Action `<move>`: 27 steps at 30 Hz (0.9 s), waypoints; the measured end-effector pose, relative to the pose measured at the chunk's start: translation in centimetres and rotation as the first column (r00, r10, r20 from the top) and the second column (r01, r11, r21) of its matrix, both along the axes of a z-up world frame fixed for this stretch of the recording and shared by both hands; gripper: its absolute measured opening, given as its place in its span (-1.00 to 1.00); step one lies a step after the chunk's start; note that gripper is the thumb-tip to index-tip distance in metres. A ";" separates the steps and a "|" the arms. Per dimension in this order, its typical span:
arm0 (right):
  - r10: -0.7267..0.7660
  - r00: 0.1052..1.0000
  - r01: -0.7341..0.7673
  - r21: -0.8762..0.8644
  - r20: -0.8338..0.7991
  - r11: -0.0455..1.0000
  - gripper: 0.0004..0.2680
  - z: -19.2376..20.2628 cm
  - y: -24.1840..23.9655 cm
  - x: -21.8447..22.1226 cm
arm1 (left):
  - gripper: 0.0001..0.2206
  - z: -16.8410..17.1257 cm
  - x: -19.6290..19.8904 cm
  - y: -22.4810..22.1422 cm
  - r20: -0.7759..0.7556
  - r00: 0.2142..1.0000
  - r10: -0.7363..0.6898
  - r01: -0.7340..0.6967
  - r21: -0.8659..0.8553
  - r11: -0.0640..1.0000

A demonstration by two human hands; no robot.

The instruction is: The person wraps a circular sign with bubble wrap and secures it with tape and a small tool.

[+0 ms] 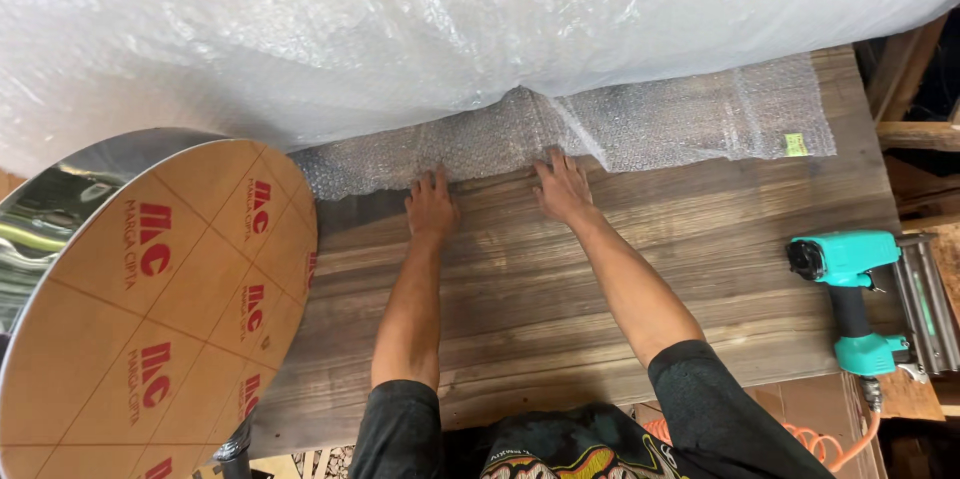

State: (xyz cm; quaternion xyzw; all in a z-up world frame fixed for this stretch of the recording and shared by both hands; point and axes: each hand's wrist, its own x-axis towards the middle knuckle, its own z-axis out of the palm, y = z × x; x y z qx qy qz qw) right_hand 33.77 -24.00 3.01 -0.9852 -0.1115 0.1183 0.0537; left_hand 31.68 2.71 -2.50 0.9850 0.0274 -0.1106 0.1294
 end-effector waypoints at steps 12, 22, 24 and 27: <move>-0.103 0.978 0.135 -0.171 0.184 0.976 -0.79 -4.0 -7.0 4.2 | -0.68 -0.8 3.0 2.2 0.056 0.998 0.030 -0.035 0.090 0.995; -0.071 0.951 0.104 -0.096 0.300 0.990 -0.93 -9.1 -11.9 5.1 | -0.85 -2.0 3.5 2.3 0.135 0.990 0.031 -0.039 0.056 0.998; -0.075 0.954 0.107 -0.095 0.289 0.990 -0.85 -8.8 -11.8 5.1 | -0.87 -1.8 3.0 2.0 0.096 0.994 0.061 -0.061 -0.001 0.998; -0.084 0.960 0.107 -0.073 0.269 0.992 -0.74 -5.2 -10.1 4.2 | -0.73 4.5 0.4 1.6 0.165 0.978 0.130 -0.109 -0.128 0.986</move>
